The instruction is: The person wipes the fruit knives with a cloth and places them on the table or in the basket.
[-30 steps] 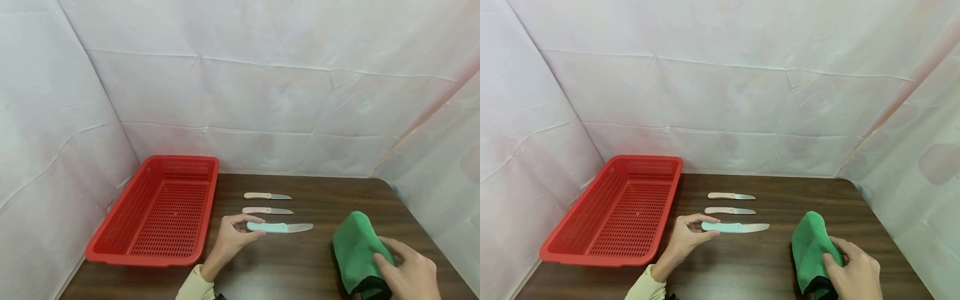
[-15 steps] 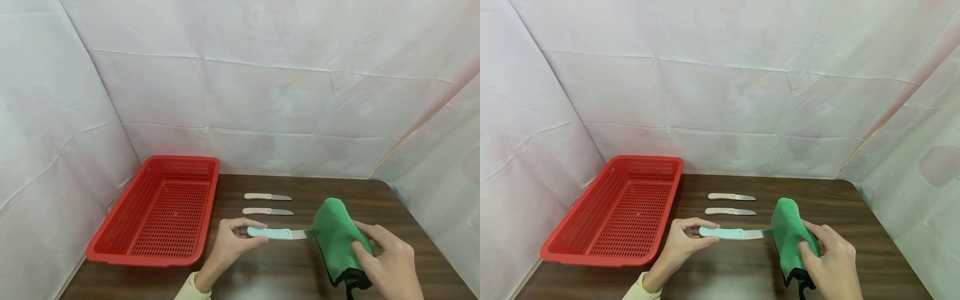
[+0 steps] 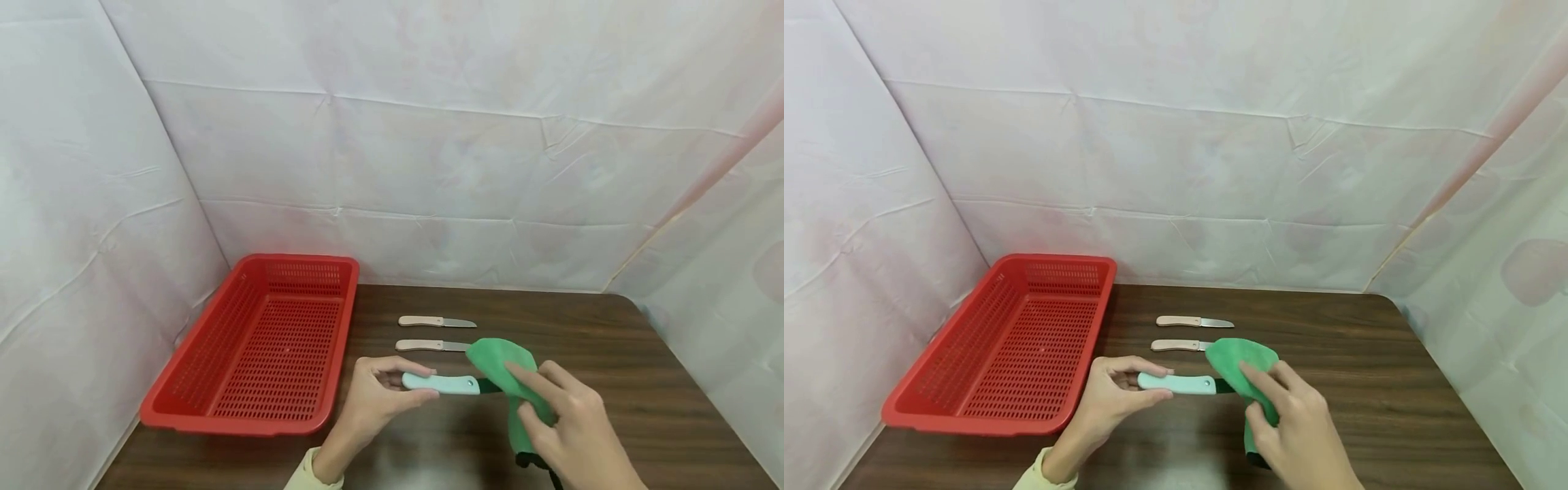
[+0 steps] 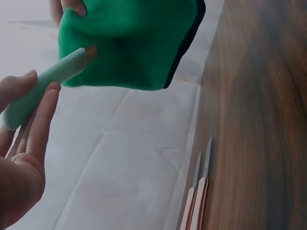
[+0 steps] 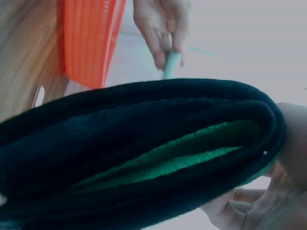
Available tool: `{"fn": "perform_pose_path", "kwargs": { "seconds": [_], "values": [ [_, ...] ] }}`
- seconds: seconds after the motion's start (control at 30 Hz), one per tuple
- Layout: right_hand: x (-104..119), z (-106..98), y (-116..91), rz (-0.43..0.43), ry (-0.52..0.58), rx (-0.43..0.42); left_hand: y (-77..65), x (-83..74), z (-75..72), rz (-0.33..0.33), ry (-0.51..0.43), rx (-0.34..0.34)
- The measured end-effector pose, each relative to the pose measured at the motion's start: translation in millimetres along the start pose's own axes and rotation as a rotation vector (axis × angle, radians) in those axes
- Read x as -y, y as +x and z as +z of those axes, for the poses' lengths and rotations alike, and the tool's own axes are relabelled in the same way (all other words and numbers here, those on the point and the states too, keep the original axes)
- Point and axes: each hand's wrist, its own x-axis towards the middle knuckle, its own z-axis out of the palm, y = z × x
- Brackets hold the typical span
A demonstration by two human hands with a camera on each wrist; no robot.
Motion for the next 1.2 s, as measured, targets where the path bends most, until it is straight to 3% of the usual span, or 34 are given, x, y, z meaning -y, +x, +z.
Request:
{"fn": "perform_pose_path", "kwargs": {
  "seconds": [0.2,0.53,0.77,0.9,1.2],
  "values": [
    [4.7,6.2,0.5,-0.128,-0.021,0.061,-0.1,-0.1,1.7,0.095,-0.053,0.005],
    [8.9,7.3,0.6,-0.158,-0.136,0.089,-0.3,17.4,-1.3,0.163,-0.086,-0.036],
    [3.0,3.2,-0.6,-0.166,-0.168,0.092,-1.4,18.0,-2.4,0.219,-0.129,-0.051],
    [-0.1,-2.5,-3.1,-0.124,-0.182,0.12,-3.2,16.5,-4.4,0.226,-0.145,-0.056],
    [-11.1,-14.2,-10.4,-0.054,-0.176,0.099,-9.1,11.5,-8.7,0.169,-0.092,-0.091]
  ]
}}
